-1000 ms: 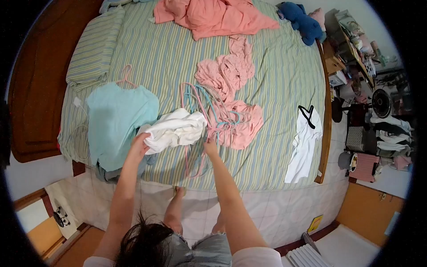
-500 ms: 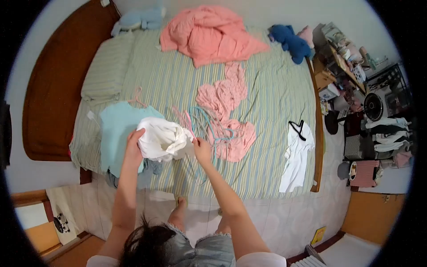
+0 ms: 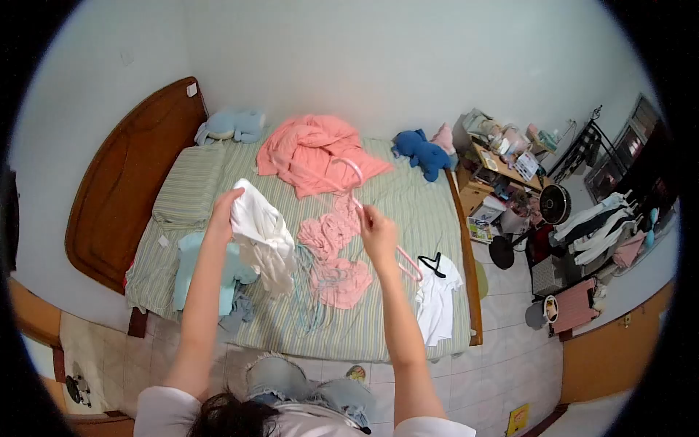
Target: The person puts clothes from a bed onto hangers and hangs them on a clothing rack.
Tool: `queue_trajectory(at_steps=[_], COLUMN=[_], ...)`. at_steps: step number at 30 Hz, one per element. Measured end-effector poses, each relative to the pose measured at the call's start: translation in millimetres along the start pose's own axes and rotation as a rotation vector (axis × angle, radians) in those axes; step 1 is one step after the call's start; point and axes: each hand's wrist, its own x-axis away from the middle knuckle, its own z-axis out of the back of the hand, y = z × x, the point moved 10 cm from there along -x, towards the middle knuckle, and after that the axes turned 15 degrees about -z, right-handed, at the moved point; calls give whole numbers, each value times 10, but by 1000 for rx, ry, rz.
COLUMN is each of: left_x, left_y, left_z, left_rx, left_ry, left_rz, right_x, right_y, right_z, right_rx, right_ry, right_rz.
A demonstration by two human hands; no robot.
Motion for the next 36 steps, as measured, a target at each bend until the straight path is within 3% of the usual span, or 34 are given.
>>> queue_trajectory(at_steps=[7, 12, 21, 26, 30, 36], left_x=[-162, -358, -326, -314, -171, 172], left_y=[586, 655, 982, 1222, 1265, 1254], left_z=[-938, -1233, -1799, -2081, -2444, -2957], left_rx=[-164, -247, -314, -521, -682, -592], left_ry=[-130, -193, -218, -269, -440, -710], left_rz=[-250, -329, -423, -609, -635, -554], right_x=[-203, -143, -178, -290, -408, -502], right_y=[-618, -761, -635, -616, -625, -649], right_z=[1620, 2158, 2403, 2352, 2179, 1882], right_rx=[-31, 33, 91, 73, 69, 8], right_ry=[229, 313, 299, 265, 166, 103], right_rz=[214, 355, 364, 353, 349, 351])
